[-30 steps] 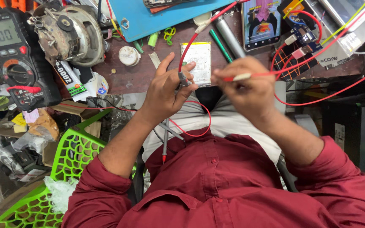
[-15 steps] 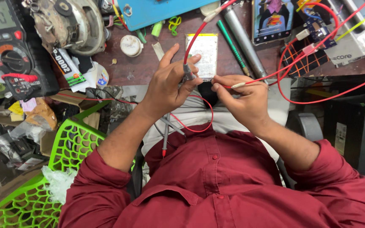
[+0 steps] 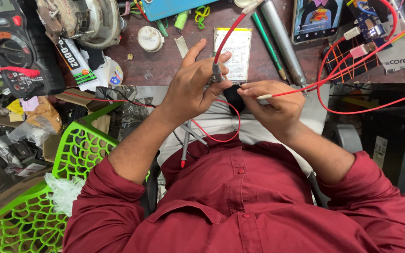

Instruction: The person holds a multimeter probe and repeatedly touches it to the contacts on a small rectangular battery pack. The person maintains contact for several seconds at a time, then lifts and repositions the probe to different points on the battery connector.

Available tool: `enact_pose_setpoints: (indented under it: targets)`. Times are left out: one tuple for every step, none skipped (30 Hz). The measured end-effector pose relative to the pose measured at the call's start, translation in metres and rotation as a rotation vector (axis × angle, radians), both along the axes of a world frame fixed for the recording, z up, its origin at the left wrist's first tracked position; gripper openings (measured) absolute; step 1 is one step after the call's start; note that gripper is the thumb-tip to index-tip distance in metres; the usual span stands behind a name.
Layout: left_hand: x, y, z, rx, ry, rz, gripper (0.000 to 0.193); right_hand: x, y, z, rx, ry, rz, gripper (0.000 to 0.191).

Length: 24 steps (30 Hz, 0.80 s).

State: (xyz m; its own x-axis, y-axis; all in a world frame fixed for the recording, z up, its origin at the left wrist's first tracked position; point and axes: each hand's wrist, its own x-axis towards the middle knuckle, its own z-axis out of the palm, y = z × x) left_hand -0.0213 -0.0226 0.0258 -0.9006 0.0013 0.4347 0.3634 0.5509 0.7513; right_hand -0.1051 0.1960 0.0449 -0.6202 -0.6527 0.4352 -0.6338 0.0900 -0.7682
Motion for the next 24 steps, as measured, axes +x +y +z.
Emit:
enact_pose_setpoints:
  targets:
    - [-0.0004,-0.0006,0.0001,-0.004,0.010,0.001,0.040,-0.0009,-0.0008,-0.0007,0.011,0.032,0.003,0.018]
    - [-0.0005,-0.0007,0.0007,-0.009,0.019,0.002,0.039,-0.0016,-0.0011,-0.0010,0.021,0.063,0.007,0.019]
    - [0.0005,-0.0015,0.0012,-0.003,-0.001,0.000,0.041,-0.0014,-0.0022,-0.0014,0.030,0.092,0.013,0.019]
    - [0.0016,-0.0020,0.0017,0.003,-0.022,-0.002,0.043,-0.0015,-0.0025,-0.0016,0.032,0.096,0.025,0.019]
    - [0.0020,-0.0027,0.0019,0.008,-0.041,-0.005,0.045,-0.0022,-0.0028,-0.0018,0.032,0.102,0.036,0.018]
    - [0.0015,-0.0028,0.0022,0.003,-0.031,-0.004,0.044,-0.0031,-0.0027,-0.0017,0.033,0.108,0.047,0.018]
    - [0.0014,-0.0034,0.0017,-0.001,-0.022,-0.003,0.043,-0.0030,-0.0036,-0.0025,0.034,0.134,0.043,0.019]
    - [0.0012,-0.0033,0.0012,-0.004,-0.014,-0.003,0.043,-0.0033,-0.0040,-0.0034,0.036,0.160,0.039,0.019]
    - [0.0008,-0.0033,0.0007,-0.003,-0.011,-0.005,0.042,-0.0042,-0.0044,-0.0042,0.038,0.187,0.035,0.020]
    - [0.0006,-0.0035,0.0001,-0.003,-0.009,-0.007,0.041,-0.0052,-0.0047,-0.0050,0.050,0.205,0.036,0.021]
    - [0.0007,-0.0038,0.0001,-0.002,-0.007,-0.007,0.041,-0.0061,-0.0051,-0.0051,0.061,0.223,0.038,0.021]
    - [0.0011,-0.0038,-0.0005,-0.005,-0.005,-0.008,0.040,-0.0061,-0.0052,-0.0057,0.073,0.239,0.040,0.022]
    - [0.0008,-0.0043,-0.0006,-0.008,-0.002,-0.008,0.039,-0.0063,-0.0055,-0.0053,0.077,0.247,0.044,0.023]
    - [0.0006,-0.0045,-0.0007,-0.011,0.001,-0.008,0.038,-0.0065,-0.0058,-0.0047,0.081,0.255,0.049,0.024]
    - [0.0003,-0.0046,-0.0008,-0.011,0.002,-0.008,0.038,-0.0068,-0.0061,-0.0041,0.085,0.263,0.054,0.025]
    - [0.0001,-0.0046,-0.0009,-0.011,0.002,-0.008,0.037,-0.0074,-0.0063,-0.0034,0.079,0.264,0.062,0.025]
    - [0.0000,-0.0046,-0.0009,-0.011,0.003,-0.009,0.037,-0.0082,-0.0063,-0.0027,0.073,0.264,0.069,0.025]
    - [-0.0001,-0.0044,-0.0009,-0.010,0.002,-0.009,0.037,-0.0086,-0.0066,-0.0020,0.067,0.265,0.077,0.025]
    - [-0.0002,-0.0042,-0.0006,-0.009,0.001,-0.009,0.037,-0.0085,-0.0071,-0.0013,0.064,0.266,0.072,0.025]
    - [0.0009,-0.0032,-0.0012,-0.008,-0.002,-0.009,0.038,-0.0074,-0.0068,-0.0020,0.060,0.266,0.068,0.025]
    - [0.0014,-0.0025,-0.0015,-0.008,-0.003,-0.007,0.038,-0.0069,-0.0065,-0.0023,0.057,0.266,0.064,0.025]
    - [0.0016,-0.0027,-0.0009,-0.009,-0.002,-0.005,0.038,-0.0075,-0.0067,-0.0016,0.067,0.271,0.077,0.025]
    - [0.0012,-0.0020,-0.0015,-0.008,-0.001,-0.005,0.037,-0.0090,-0.0059,-0.0020,0.078,0.275,0.089,0.025]
    - [0.0005,-0.0014,-0.0020,-0.005,-0.002,-0.005,0.037,-0.0104,-0.0053,-0.0022,0.089,0.280,0.101,0.025]
